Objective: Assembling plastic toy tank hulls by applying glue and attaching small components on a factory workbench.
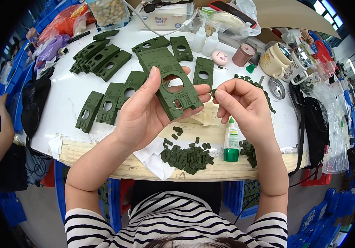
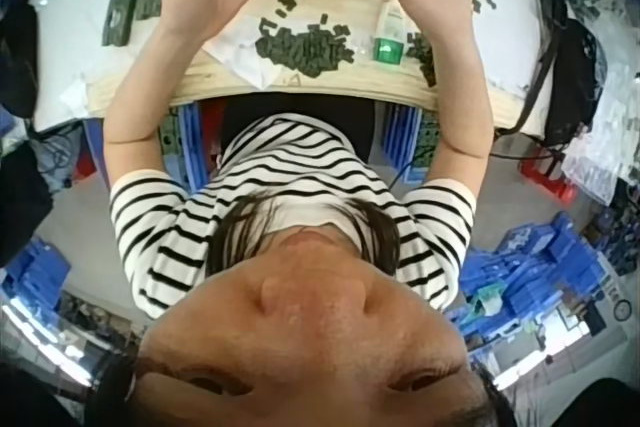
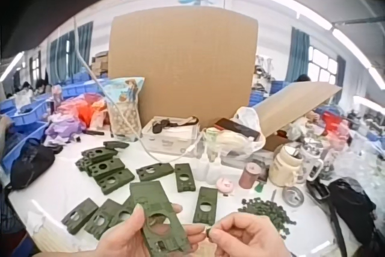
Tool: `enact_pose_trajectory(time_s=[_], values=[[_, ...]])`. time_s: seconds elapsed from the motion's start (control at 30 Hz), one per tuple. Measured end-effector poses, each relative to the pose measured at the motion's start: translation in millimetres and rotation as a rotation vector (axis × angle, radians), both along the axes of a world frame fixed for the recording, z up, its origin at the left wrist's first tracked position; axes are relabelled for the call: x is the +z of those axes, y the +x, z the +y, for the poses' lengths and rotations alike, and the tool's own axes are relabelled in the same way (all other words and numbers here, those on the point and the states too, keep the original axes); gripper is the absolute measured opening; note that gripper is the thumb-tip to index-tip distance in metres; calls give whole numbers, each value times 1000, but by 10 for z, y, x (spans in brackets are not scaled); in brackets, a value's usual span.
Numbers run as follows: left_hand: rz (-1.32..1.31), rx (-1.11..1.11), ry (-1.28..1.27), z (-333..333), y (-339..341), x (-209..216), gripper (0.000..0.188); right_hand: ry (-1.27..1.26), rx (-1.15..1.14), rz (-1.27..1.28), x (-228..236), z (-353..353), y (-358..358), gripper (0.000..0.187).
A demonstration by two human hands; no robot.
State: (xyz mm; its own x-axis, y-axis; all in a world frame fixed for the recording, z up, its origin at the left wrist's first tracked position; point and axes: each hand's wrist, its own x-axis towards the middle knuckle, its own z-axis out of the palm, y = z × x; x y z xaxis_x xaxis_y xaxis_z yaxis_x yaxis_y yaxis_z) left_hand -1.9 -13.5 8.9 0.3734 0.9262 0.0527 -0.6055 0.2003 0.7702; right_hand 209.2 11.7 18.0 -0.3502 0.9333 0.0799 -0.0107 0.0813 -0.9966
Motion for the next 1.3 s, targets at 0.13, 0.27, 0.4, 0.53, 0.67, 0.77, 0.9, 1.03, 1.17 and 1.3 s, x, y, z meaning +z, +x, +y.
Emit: enact_pose_trajectory(time_s=[0.13,0.27,0.4,0.53,0.67,0.77,0.9,1.03,1.17,1.3], values=[[10,101,53,54,-70,3,62,216,213,-411,64,-29,60,9],[-26,176,82,143,-160,-41,62,661,387,-626,-120,-212,-138,12],[-9,150,91,149,-136,-60,62,778,508,-793,-301,-286,-229,6],[-6,122,107,157,-136,-83,62,828,508,-817,-318,-311,-233,6],[25,142,118,159,-160,-71,62,762,391,-685,-127,-178,-74,7],[50,154,114,170,-173,-88,61,663,142,-630,104,-68,178,7],[52,144,98,161,-156,-117,61,443,3,-949,174,-46,686,10],[45,122,106,135,-138,-91,59,194,-42,-1241,119,-50,1036,13],[37,125,114,149,-144,-107,58,132,-1,-1292,-61,-16,1177,20],[44,101,85,155,-128,-117,57,42,11,-1196,-86,5,1140,15]])
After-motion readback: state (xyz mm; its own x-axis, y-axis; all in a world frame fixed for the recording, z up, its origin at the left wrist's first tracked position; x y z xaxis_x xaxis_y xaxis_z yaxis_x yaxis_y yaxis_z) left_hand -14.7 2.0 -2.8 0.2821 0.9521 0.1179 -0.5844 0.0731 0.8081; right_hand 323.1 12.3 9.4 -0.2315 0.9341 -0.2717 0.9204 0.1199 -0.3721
